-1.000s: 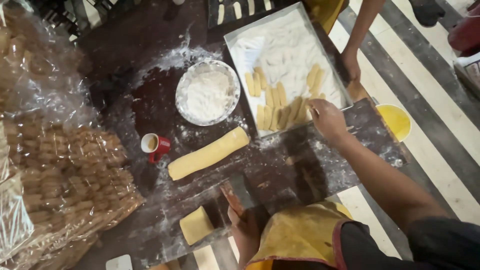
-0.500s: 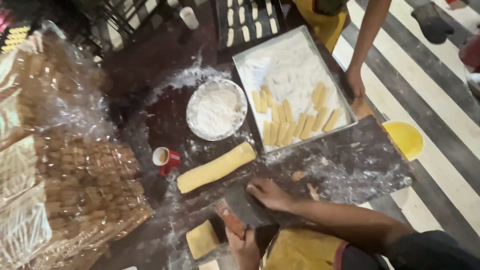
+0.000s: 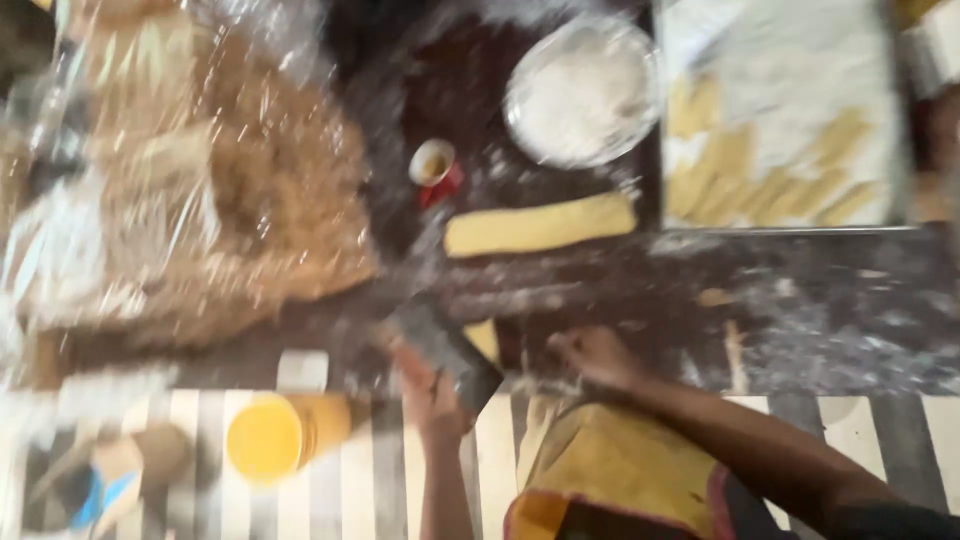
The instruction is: Rolling and cutting dough to prepare bread sticks in a bakery.
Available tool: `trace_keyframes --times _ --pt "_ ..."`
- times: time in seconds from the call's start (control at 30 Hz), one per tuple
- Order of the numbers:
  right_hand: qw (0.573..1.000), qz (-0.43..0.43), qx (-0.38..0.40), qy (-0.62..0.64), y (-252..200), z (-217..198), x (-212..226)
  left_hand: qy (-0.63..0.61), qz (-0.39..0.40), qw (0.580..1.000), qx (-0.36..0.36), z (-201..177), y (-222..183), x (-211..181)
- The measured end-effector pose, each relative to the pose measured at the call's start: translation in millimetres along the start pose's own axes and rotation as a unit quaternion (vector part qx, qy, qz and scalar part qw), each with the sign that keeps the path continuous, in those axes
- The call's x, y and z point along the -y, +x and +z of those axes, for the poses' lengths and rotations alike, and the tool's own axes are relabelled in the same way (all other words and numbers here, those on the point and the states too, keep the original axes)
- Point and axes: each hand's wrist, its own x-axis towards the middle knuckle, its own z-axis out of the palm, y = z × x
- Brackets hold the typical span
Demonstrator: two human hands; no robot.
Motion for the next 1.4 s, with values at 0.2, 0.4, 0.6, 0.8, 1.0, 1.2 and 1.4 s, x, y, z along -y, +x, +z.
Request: trace_keyframes --times 0.2,0.4,0.6,0.8,1.0,1.2,1.4 --pt "0.965 -0.226 -0.119 -0.049 48.7 20.9 -21.6 0.386 -0.139 0.911 0.041 23.8 -3.1 -21.4" --pt "0.979 -0.195 -0.034 -0.04 74.0 50.5 19.5 0.396 -0.101 0.911 0.053 48.0 2.4 -37.9" --pt "0.973 -0.208 -0.074 -0.065 101.9 76.0 27.4 0.471 -0.137 0.867 0.087 45.7 0.7 -30.2" --pt "0.956 -0.256 -0.118 -0.081 100.9 81.7 29.6 0.515 -0.115 0.843 0.105 42.8 -4.8 -6.8" --pt "0.977 -0.161 0.007 -0.137 93.5 72.9 46.0 0.496 -0.041 0.864 0.077 52.8 56.7 59.1" --pt "0.987 -0.043 -0.025 0.155 106.8 84.3 21.9 0.41 0.016 0.911 0.04 46.7 40.9 24.5" --pt "0.994 -0.081 -0.067 0.04 110.9 81.2 9.5 0.418 -0.069 0.906 0.019 23.7 -4.5 18.7"
